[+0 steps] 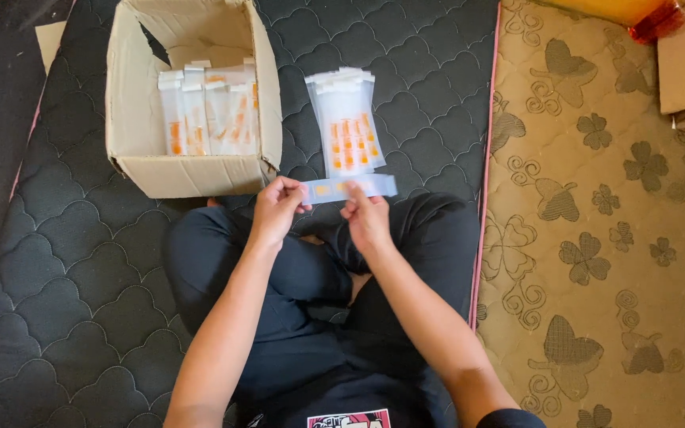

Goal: The person sits on a mattress and repeatedly picks up blister packs of pills from a cardboard box, folds them in half, and places them into a stack. The person continues this process for multiple blister packs.

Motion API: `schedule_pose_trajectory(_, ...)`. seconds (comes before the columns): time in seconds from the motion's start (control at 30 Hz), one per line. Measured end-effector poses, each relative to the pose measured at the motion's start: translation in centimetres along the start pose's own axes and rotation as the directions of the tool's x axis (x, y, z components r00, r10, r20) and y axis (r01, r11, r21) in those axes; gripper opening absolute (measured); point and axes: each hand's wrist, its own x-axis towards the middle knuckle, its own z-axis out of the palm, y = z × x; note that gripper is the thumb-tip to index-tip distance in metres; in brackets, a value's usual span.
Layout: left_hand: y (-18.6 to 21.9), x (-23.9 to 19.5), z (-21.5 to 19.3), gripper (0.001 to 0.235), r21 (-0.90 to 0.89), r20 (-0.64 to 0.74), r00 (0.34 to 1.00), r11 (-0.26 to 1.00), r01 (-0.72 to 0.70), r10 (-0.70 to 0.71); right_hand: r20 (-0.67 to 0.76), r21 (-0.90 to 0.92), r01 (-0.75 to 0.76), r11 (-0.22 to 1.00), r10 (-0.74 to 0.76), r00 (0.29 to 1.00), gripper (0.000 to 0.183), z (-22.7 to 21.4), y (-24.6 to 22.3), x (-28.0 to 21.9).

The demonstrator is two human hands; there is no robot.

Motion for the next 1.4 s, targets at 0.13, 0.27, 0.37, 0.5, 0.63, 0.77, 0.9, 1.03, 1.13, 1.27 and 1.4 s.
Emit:
schedule_pose_trajectory(0.13, 2.2, -0.7, -0.7, 0.012, -0.004, -0.033, 0.999, 1.000, -0.016, 0.016, -0.026, -0.006, 0.037, 0.999, -0.037, 0.999, 0.015, -2.5, -1.8, 2.2)
schedule_pose_trajectory(0.27, 3.4, -1.0, -1.0, 0.014, 0.008, -0.126, 0.992, 1.000, -0.021, 0.022, -0.039, 0.020, 0.064, 0.998, -0.063, 0.997, 0.015, -3.9, -3.7, 2.7)
schedule_pose_trajectory(0.37, 3.3, -0.9, -1.0, 0.015, 0.006, -0.182, 0.983, 0.999, -0.032, 0.032, -0.038, 0.062, 0.065, 0.996, -0.062, 0.997, 0.016, -4.0, -4.0, 2.3)
schedule_pose_trajectory(0.5, 3.2, -0.9, -0.8, 0.015, 0.026, -0.231, 0.972, 0.999, -0.030, 0.036, -0.017, 0.058, 0.088, 0.994, -0.088, 0.996, 0.013, -4.1, -3.6, 2.1)
schedule_pose_trajectory(0.63, 3.1, -0.8, -0.8, 0.012, 0.045, -0.242, 0.970, 0.999, -0.022, 0.032, -0.010, 0.056, 0.096, 0.994, -0.096, 0.995, 0.011, -3.9, -3.7, 1.9)
schedule_pose_trajectory(0.77, 3.0, -0.7, -0.9, 0.009, 0.047, -0.250, 0.967, 0.998, -0.041, 0.051, 0.007, 0.033, 0.117, 0.993, -0.117, 0.993, 0.010, -4.2, -3.4, 2.2)
schedule_pose_trajectory(0.9, 2.9, -0.8, -1.0, 0.007, 0.021, -0.260, 0.963, 0.997, -0.068, 0.071, 0.015, 0.032, 0.132, 0.991, -0.133, 0.991, 0.009, -4.4, -3.0, 2.4)
schedule_pose_trajectory(1.03, 3.1, -0.9, -0.8, 0.007, 0.030, -0.257, 0.964, 0.998, -0.061, 0.067, 0.017, 0.037, 0.138, 0.990, -0.138, 0.990, 0.010, -4.6, -3.0, 2.6)
schedule_pose_trajectory(1.13, 3.1, -0.8, -0.9, 0.008, 0.035, -0.265, 0.962, 0.998, -0.054, 0.062, 0.027, 0.024, 0.138, 0.990, -0.139, 0.990, 0.009, -4.5, -3.1, 2.4)
schedule_pose_trajectory(1.27, 3.4, -1.1, -0.7, 0.010, 0.064, -0.251, 0.964, 0.996, -0.069, 0.083, 0.026, 0.043, 0.146, 0.988, -0.147, 0.989, 0.008, -4.6, -3.0, 2.5)
schedule_pose_trajectory(1.4, 0.9, 0.2, -1.1, 0.011, 0.218, -0.176, 0.975, 0.971, -0.097, 0.136, 0.064, 0.091, 0.222, 0.971, -0.228, 0.972, 0.006, -5.8, -2.5, 3.2)
